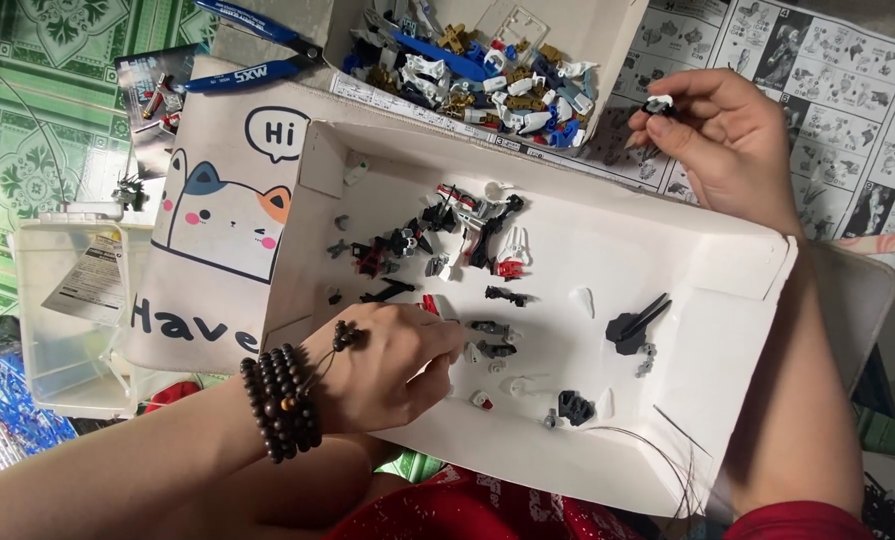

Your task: The person assembles small plastic model kit parts by hand, following a printed instruction sheet. They pick up individual pieces from a white tray, connect them, and place the assembled sub-assemblies back into the tray.

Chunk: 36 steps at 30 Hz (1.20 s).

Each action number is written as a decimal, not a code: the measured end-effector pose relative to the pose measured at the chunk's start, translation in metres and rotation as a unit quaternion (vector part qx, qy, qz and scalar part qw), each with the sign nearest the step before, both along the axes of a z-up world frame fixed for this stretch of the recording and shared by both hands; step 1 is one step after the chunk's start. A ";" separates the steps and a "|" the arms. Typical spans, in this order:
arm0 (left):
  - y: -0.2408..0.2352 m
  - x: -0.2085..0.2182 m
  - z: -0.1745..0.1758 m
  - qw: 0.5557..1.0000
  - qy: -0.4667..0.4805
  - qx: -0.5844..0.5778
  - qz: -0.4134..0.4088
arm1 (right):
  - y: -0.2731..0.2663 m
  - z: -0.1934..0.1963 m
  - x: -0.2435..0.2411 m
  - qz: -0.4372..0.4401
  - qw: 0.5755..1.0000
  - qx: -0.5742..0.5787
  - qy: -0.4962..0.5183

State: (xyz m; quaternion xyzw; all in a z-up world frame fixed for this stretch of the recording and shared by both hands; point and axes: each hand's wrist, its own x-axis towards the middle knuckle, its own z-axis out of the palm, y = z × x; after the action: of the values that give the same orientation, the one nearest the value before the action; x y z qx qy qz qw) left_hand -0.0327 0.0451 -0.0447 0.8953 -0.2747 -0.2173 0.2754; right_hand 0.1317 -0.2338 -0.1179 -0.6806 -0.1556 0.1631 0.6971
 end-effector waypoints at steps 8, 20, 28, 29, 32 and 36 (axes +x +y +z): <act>0.001 0.000 0.019 0.970 0.114 -0.205 0.063 | -0.014 -0.001 0.010 0.044 0.999 -0.010 -0.018; 0.020 -0.031 0.053 0.909 0.192 -0.348 0.128 | -0.015 0.089 -0.102 0.093 0.968 -0.174 -0.156; 0.016 -0.038 0.065 0.800 0.288 -0.502 0.157 | 0.043 0.100 -0.145 0.189 0.822 -0.505 -0.185; 0.014 -0.038 0.068 0.804 0.289 -0.498 0.150 | 0.044 0.107 -0.148 0.179 0.828 -0.498 -0.183; 0.007 -0.037 0.079 0.825 0.257 -0.488 0.120 | 0.047 0.138 -0.162 0.130 0.898 -0.357 -0.220; -0.003 -0.036 0.088 0.881 0.144 -0.443 0.078 | 0.055 0.164 -0.185 0.046 0.936 -0.155 -0.313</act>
State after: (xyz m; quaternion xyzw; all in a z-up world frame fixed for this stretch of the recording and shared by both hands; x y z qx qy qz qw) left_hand -0.0689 0.0422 0.0429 0.6572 -0.2285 -0.1773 0.6960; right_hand -0.0532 -0.1791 0.0461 -0.7890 -0.3696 -0.0046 0.4908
